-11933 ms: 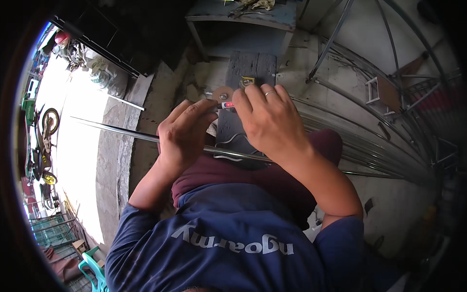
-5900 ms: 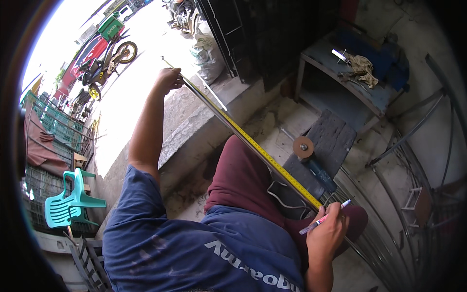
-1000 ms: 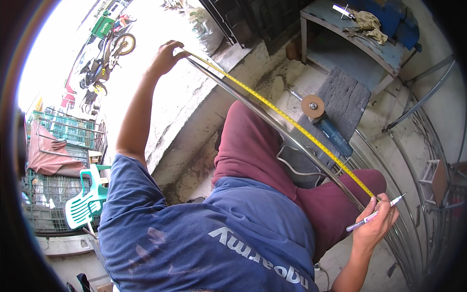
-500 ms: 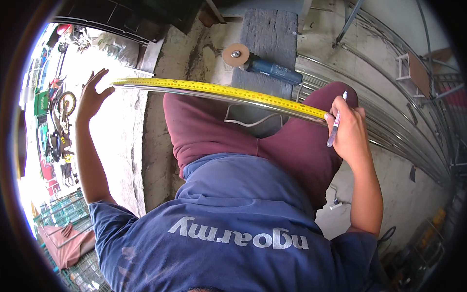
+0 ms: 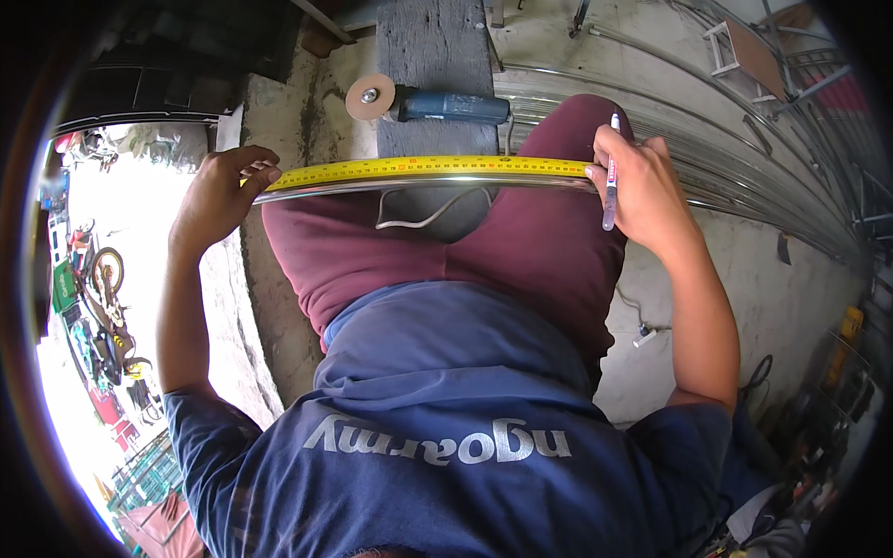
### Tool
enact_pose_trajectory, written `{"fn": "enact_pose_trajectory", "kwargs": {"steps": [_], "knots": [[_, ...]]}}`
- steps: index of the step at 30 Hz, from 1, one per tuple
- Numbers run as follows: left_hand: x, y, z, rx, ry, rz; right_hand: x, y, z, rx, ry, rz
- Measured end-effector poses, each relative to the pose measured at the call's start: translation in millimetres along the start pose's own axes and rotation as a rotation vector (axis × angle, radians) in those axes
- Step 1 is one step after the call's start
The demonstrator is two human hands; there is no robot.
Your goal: Cutting a metal pipe using an angle grinder and measuring for accuracy.
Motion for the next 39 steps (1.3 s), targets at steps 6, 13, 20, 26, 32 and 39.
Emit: {"fn": "enact_pose_trajectory", "kwargs": {"steps": [6,13,20,26,32,39], "knots": [[19.8,-17.9,17.1,-0.192,0.028,-0.026,3.9,3.3,0.6,-0.001,0.027,-0.01],[26.5,-22.9,27.4,-0.188,0.133,0.02,19.1,10.1,-6.0,0.01,0.082,0.019],[35.9,-27.8,42.7,-0.228,0.19,0.002,28.3,13.9,-8.3,0.02,0.106,0.045],[80.1,-38.7,63.9,-0.273,0.168,0.151,30.6,15.2,-6.9,0.038,0.083,0.046],[138.9,-57.6,99.4,-0.319,0.084,0.39,31.3,15.2,-6.6,0.038,0.067,0.041],[223.4,-91.7,149.2,-0.446,0.007,0.519,32.2,15.5,-6.6,0.044,0.068,0.026]]}}
Point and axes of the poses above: each hand's wrist, its own y-axis away from the middle knuckle, its own z-axis out of the palm, x = y × z, the point moved 4 cm from there along -y, towards the middle knuckle, and after that the axes turned 9 degrees about x, right-handed, at the moved point
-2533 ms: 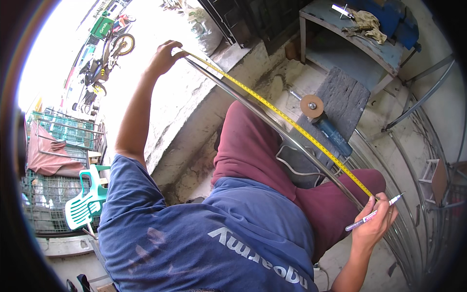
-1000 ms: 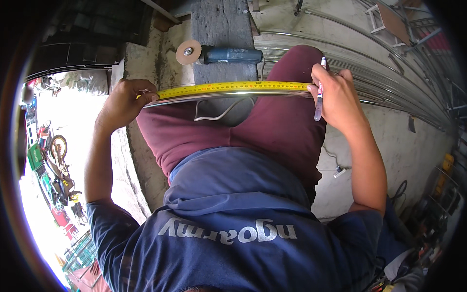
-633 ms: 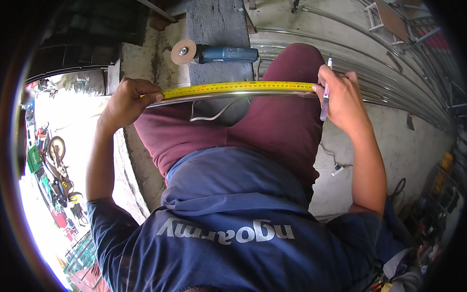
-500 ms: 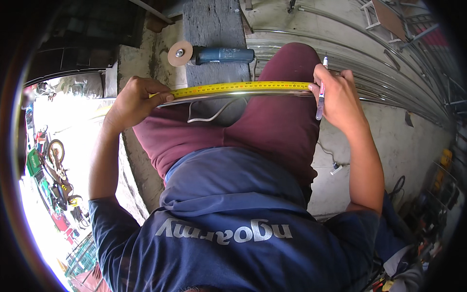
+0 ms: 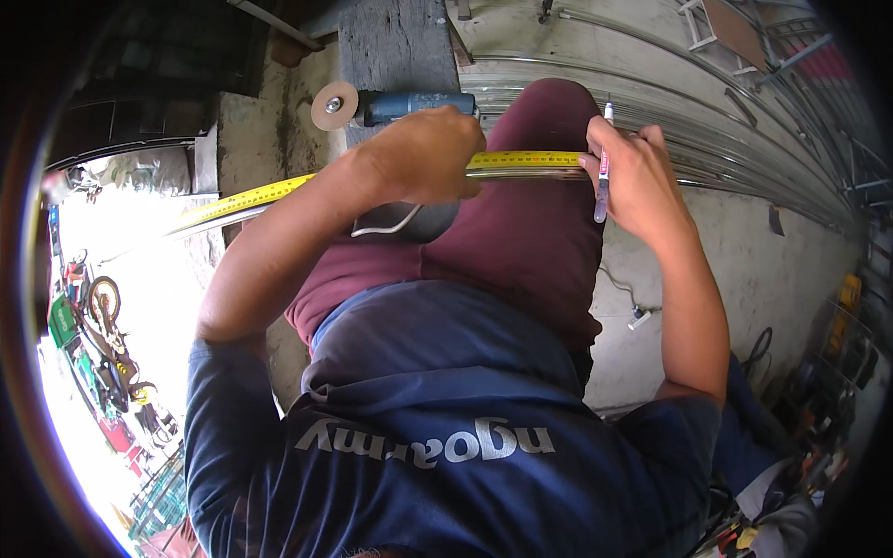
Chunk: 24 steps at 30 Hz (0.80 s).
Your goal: Cutting a metal pipe using an angle grinder and measuring for accuracy.
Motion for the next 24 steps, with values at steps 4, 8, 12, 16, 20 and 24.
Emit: {"fn": "enact_pose_trajectory", "kwargs": {"steps": [4,8,12,16,20,24], "knots": [[12.7,-22.6,6.5,-0.014,0.001,0.042,2.8,0.6,2.3,-0.038,-0.008,0.024],[10.2,-22.9,8.8,0.0,0.002,0.07,3.0,1.5,-1.0,-0.04,0.034,0.001],[6.4,-15.0,3.6,0.011,-0.041,0.078,1.8,1.5,-4.6,-0.038,0.042,-0.007],[-5.4,5.1,-12.9,-0.025,-0.058,0.044,-2.8,0.1,-7.9,0.006,0.022,-0.047],[-24.2,41.7,-29.8,-0.031,-0.091,-0.047,-7.7,-2.4,-7.9,0.0,0.021,-0.051],[-43.8,84.7,-46.7,0.014,-0.103,-0.146,-12.6,-5.3,-5.5,-0.007,0.015,-0.06]]}}
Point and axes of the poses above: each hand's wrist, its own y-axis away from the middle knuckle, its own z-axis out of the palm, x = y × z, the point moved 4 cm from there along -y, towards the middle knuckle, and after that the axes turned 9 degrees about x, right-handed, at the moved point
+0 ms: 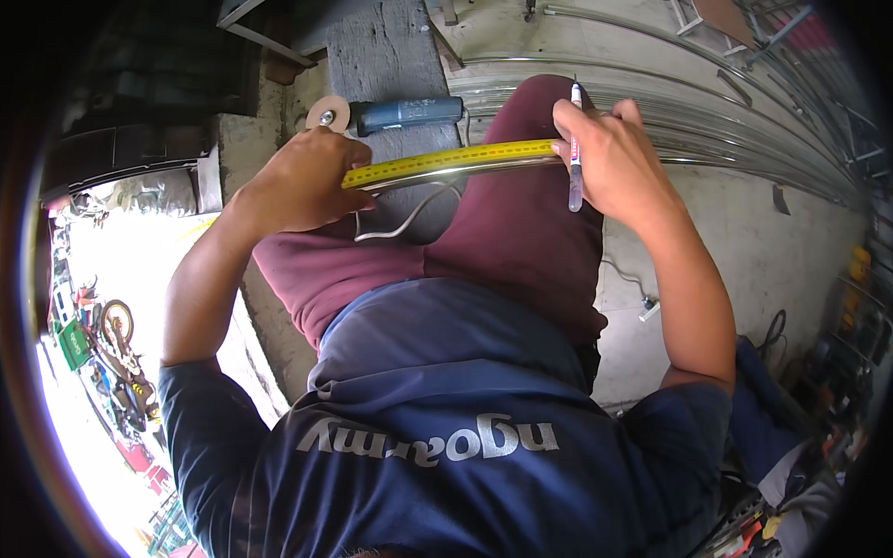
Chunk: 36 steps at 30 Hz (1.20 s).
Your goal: Cutting a metal pipe using an angle grinder and measuring for accuracy.
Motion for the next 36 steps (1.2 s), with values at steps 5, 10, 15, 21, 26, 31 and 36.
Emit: {"fn": "enact_pose_trajectory", "kwargs": {"steps": [5,10,15,21,26,31,36], "knots": [[-37.2,46.0,-18.3,0.013,-0.03,-0.108,-2.3,-1.5,0.8,0.027,0.003,-0.022],[-63.6,80.7,-28.7,0.008,-0.024,-0.301,-6.0,-2.5,-0.8,0.024,0.002,-0.011],[-68.4,99.5,-39.3,0.099,-0.157,-0.274,-10.2,-3.9,-0.2,0.025,-0.006,0.015],[-75.9,99.3,-32.6,0.065,-0.048,-0.347,-3.2,0.6,0.5,0.019,0.0,0.027],[-82.8,98.5,-28.5,0.058,-0.023,-0.37,5.9,3.3,-1.7,-0.019,0.041,0.023],[-88.9,94.8,-26.1,0.035,0.016,-0.403,9.4,3.7,-0.3,-0.026,0.044,0.038],[-90.3,93.5,-26.3,0.016,0.045,-0.422,11.0,3.3,0.7,-0.014,0.057,0.034]]}}
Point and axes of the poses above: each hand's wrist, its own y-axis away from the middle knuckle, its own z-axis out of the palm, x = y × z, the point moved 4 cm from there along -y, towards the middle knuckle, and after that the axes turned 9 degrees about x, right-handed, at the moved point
